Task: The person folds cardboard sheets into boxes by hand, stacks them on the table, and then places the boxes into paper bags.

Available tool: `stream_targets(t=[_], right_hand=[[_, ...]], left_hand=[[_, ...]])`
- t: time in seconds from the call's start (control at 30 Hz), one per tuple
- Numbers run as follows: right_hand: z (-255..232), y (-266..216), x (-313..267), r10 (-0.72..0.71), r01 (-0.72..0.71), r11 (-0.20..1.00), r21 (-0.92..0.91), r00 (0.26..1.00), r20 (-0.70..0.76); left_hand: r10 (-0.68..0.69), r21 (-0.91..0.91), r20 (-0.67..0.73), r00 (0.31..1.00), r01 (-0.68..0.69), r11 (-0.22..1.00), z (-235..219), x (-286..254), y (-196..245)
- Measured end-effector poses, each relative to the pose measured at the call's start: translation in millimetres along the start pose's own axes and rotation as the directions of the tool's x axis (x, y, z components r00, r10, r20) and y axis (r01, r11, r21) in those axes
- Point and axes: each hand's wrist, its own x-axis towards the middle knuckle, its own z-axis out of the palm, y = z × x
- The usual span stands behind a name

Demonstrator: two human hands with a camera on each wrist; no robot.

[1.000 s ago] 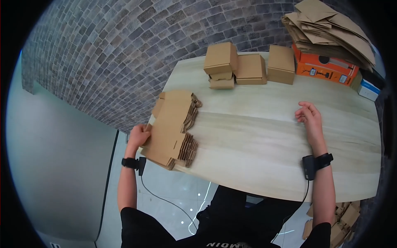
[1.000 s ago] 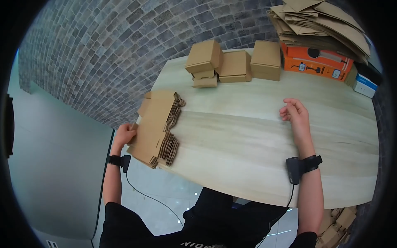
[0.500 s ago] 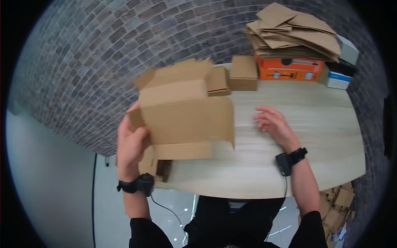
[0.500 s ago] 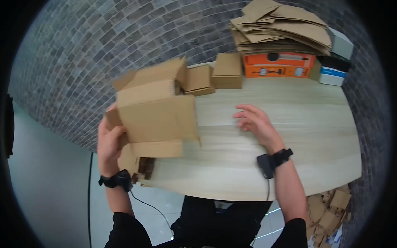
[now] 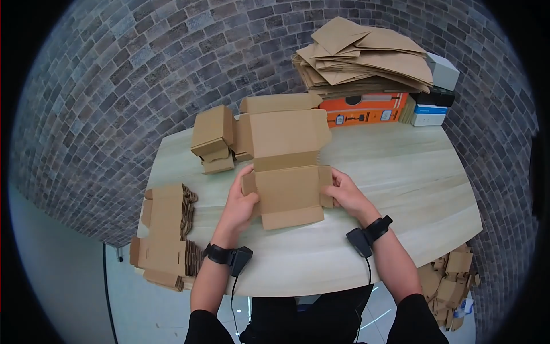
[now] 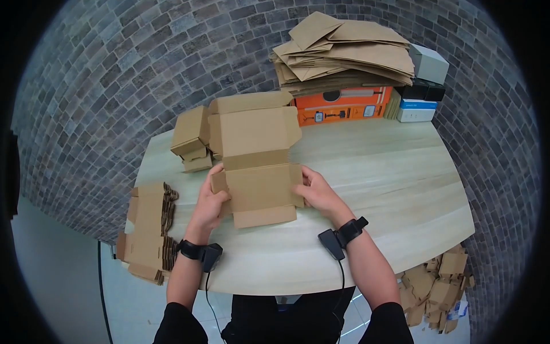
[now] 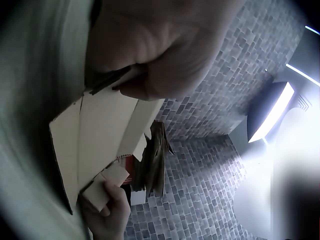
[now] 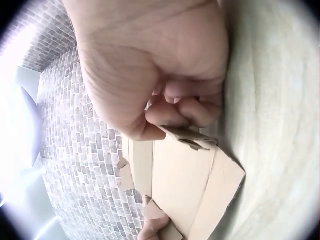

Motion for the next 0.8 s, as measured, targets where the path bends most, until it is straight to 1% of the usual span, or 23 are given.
stream_targets(t=[0.03,0.07,0.13,0.17,0.23,0.27,0.3,0.33,0.37,0.43,0.47,0.5,0.53,0.57,0.6,0.63,0.67,0.7,0.73,0.77,0.8], right_hand=[[2,2,1,-0.016,0.019,0.998,0.06,0.999,-0.036],[3,3,2,-0.001,0.003,0.998,0.056,0.999,-0.042],[6,0,-1,-0.126,0.133,0.987,0.086,0.988,-0.086],[10,-4,-4,-0.101,0.108,0.991,0.083,0.992,-0.078],[15,-13,-5,-0.01,0.047,0.965,0.258,0.99,-0.141],[4,-8,-3,0.003,0.03,0.968,0.25,0.991,-0.132],[-15,0,-3,-0.042,0.021,0.92,0.392,0.998,0.044],[-18,-2,-2,-0.111,-0.014,0.852,0.523,0.972,0.207],[-18,-3,-3,-0.098,-0.026,0.857,0.514,0.972,0.213],[-13,-12,-7,0.021,-0.069,0.849,0.524,0.995,0.097],[-11,-14,-7,0.031,-0.08,0.851,0.519,0.994,0.101],[-8,-16,-7,0.042,-0.071,0.864,0.498,0.997,0.07],[-4,-15,-6,0.052,-0.065,0.877,0.476,0.998,0.041],[-1,-11,-4,0.064,-0.081,0.878,0.472,0.997,0.051],[2,-5,-2,0.034,-0.027,0.963,0.268,0.999,-0.022],[8,-2,-1,-0.017,0.021,0.999,0.048,0.996,-0.085],[15,1,0,-0.009,0.013,0.999,0.046,0.997,-0.075],[25,1,0,-0.058,0.057,0.998,-0.008,0.987,-0.147],[30,0,0,-0.11,0.098,0.993,-0.065,0.97,-0.215],[31,-1,1,-0.109,0.096,0.993,-0.069,0.971,-0.212],[31,-2,1,-0.155,0.139,0.986,-0.089,0.965,-0.209]], left_hand=[[-0.048,-0.076,-0.016,0.999,0.047,0.996,-2,0,-7],[-0.061,-0.087,-0.016,0.998,0.059,0.994,-4,2,-15],[-0.239,-0.248,-0.067,0.969,0.216,0.944,-9,-1,-29],[-0.255,-0.265,-0.079,0.964,0.227,0.937,-10,-4,-30],[-0.269,-0.385,-0.002,0.963,0.247,0.889,-13,-2,-25],[-0.273,-0.4,-0.013,0.962,0.245,0.883,-20,1,-31],[-0.2,-0.543,0.137,0.97,0.242,0.804,-28,4,-40],[-0.092,-0.668,0.269,0.959,0.254,0.7,-29,6,-40],[-0.091,-0.678,0.261,0.961,0.249,0.691,-29,5,-39],[-0.133,-0.702,0.254,0.958,0.277,0.656,-24,2,-30],[-0.159,-0.676,0.229,0.96,0.275,0.684,-22,2,-26],[-0.162,-0.685,0.221,0.962,0.271,0.677,-20,1,-22],[-0.196,-0.577,0.174,0.965,0.261,0.774,-17,-1,-17],[-0.225,-0.454,0.12,0.967,0.254,0.854,-15,-4,-17],[-0.228,-0.463,0.106,0.968,0.251,0.85,-8,-6,-22],[-0.207,-0.263,0.014,0.978,0.203,0.943,0,-7,-27],[-0.167,-0.042,-0.069,0.984,0.164,0.986,5,-8,-29],[-0.167,-0.046,-0.076,0.983,0.164,0.985,5,-10,-26],[-0.169,-0.096,-0.027,0.985,0.166,0.982,7,-12,-18],[-0.165,-0.146,0.025,0.986,0.167,0.975,7,-13,-13],[-0.037,-0.376,0.146,0.989,0.09,0.922,2,-9,-20]])
